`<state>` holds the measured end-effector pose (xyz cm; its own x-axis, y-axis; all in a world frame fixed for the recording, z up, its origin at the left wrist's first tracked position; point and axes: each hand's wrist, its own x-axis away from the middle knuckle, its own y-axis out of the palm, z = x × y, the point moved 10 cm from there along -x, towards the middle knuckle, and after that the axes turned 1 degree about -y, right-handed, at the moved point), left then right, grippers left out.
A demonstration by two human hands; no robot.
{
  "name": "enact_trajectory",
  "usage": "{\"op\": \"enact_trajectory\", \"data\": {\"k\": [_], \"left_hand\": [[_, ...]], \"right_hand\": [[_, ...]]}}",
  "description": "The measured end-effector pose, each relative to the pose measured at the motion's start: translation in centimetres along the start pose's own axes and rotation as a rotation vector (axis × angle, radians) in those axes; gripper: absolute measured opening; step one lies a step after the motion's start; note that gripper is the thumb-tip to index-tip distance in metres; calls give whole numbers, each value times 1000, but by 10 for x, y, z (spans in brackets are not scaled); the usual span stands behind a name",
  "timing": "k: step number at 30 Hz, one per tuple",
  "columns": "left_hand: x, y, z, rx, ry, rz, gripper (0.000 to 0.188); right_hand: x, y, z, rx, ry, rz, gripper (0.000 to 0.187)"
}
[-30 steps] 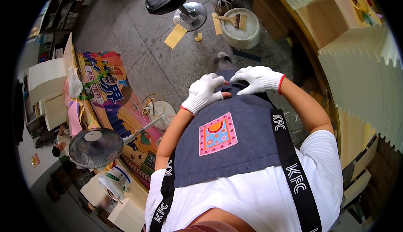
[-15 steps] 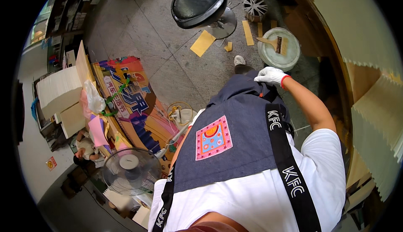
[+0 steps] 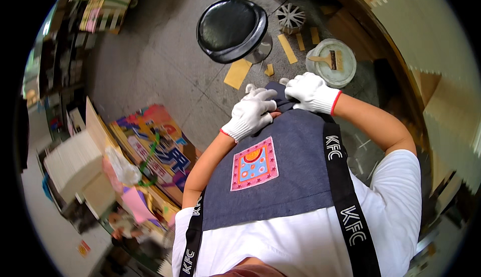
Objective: The person repeatedly picks up white rectangular boards from a table and stacks them onto a growing pile. They handle the boards with gloved hands, aligning them carefully before placing them down.
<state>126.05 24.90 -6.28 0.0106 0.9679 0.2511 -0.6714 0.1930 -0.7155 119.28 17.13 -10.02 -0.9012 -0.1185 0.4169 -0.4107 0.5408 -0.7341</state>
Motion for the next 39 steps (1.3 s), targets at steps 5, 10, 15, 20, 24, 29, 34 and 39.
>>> {"op": "enact_trajectory", "data": {"k": [5,10,15,20,24,29,34,39], "left_hand": [[-1,-54,1,-80,167,46,21],[-11,-46,-11,-275,245,-23,21],[-45,13,-29,-715,-33,-455,34],[-55,87,-57,-986,70,-759,40],[-79,93,-63,-783,166,-513,27],[-87,82,-61,-1010,195,-622,22],[-90,17,-38,-849,198,-369,18],[-66,-27,11,-560,401,-250,18]], "right_hand": [[6,-63,-13,33,164,736,19],[-18,-47,-7,1,367,666,20],[-22,-39,5,-127,501,538,21],[-41,5,20,-420,235,342,28],[7,51,102,-894,554,584,41],[7,88,117,-1217,637,841,40],[0,67,99,-916,693,676,40],[2,36,89,-789,562,799,38]]}}
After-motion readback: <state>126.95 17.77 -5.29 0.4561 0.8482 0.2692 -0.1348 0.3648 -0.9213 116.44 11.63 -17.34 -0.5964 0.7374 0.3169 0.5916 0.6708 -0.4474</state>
